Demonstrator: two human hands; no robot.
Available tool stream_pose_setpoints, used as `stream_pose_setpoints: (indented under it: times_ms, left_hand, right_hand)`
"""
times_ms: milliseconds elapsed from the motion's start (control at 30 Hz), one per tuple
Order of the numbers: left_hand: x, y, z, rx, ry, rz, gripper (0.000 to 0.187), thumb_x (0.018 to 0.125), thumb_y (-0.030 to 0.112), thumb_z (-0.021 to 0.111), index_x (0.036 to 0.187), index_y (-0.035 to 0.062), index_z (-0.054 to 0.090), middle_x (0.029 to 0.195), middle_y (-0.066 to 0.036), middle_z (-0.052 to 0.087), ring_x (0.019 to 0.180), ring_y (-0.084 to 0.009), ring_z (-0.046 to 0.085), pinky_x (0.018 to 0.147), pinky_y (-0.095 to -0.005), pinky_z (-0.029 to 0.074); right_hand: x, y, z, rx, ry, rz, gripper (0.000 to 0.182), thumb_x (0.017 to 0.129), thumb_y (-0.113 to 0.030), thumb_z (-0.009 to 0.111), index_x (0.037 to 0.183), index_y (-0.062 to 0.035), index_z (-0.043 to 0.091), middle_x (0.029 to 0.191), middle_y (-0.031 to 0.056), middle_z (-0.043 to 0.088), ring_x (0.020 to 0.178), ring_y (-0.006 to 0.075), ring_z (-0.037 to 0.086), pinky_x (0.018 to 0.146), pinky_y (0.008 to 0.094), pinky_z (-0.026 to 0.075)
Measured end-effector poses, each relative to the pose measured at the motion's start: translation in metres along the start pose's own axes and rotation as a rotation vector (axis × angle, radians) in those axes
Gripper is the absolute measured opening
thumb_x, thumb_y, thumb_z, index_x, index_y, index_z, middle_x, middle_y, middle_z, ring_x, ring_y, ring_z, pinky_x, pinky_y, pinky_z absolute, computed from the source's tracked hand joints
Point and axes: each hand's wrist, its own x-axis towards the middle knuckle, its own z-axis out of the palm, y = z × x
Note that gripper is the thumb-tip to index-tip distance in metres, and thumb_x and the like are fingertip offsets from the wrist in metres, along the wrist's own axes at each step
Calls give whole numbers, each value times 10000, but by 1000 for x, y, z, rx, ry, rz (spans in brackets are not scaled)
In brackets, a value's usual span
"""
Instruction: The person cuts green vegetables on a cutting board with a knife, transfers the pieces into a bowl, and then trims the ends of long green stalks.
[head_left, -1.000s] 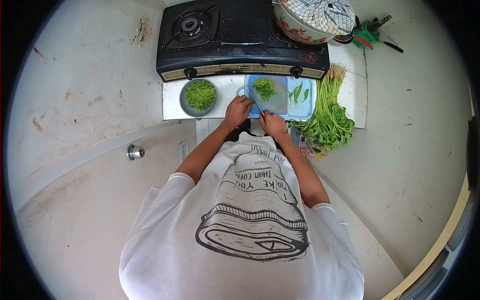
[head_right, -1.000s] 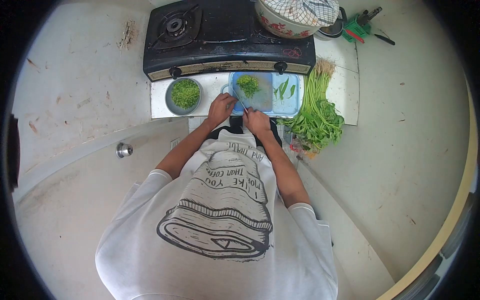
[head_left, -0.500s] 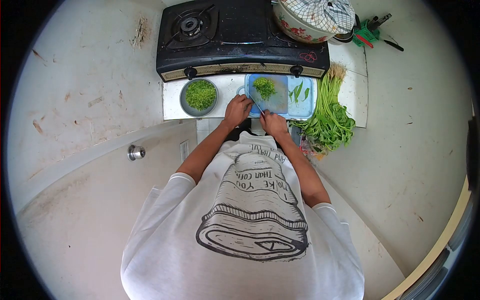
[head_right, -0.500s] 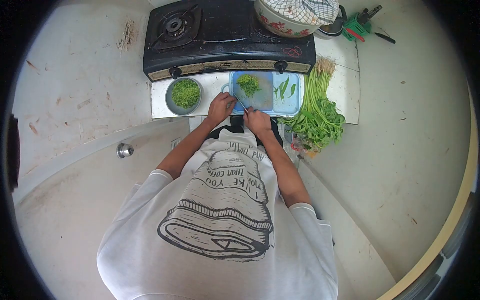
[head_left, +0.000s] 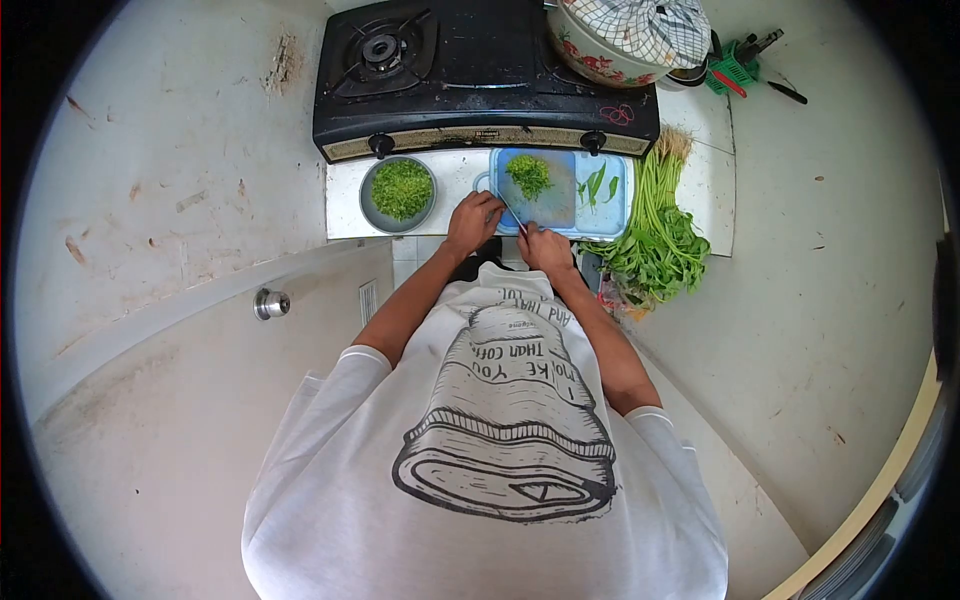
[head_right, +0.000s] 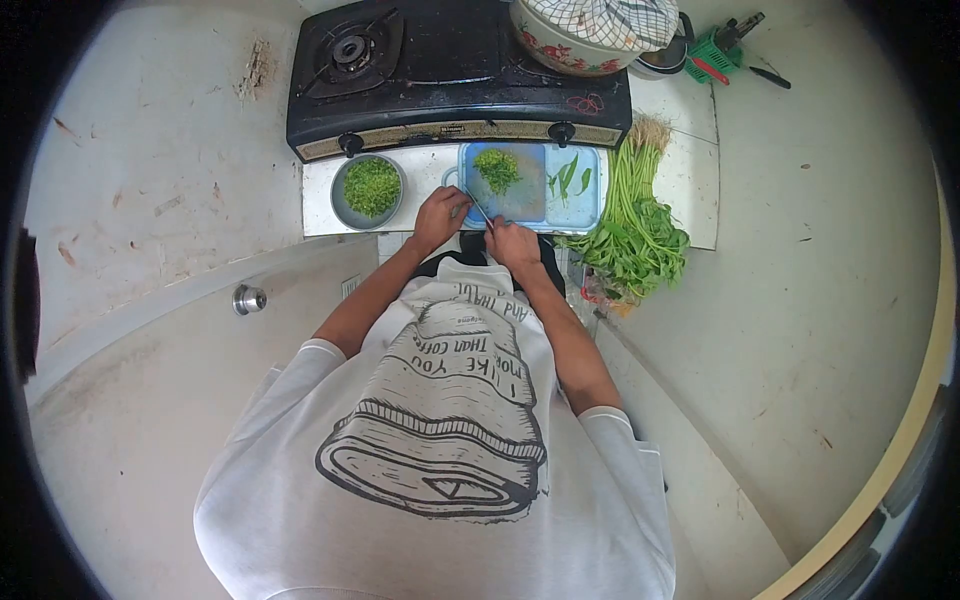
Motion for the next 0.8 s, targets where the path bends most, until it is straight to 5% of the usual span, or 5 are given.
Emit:
stream_pose_setpoints:
  times_ms: [800]
  left_hand:
    - [0, 0, -2, 6, -33, -39, 99, 868, 83, 720, 957, 66, 760, 945, -99, 699, 919, -309, 658, 843, -417, 544]
  right_hand:
    - [3, -5, 5, 57, 17, 47, 366, 995, -367, 576, 998, -7, 644, 767, 274, 713, 745, 457, 726, 717, 551, 590]
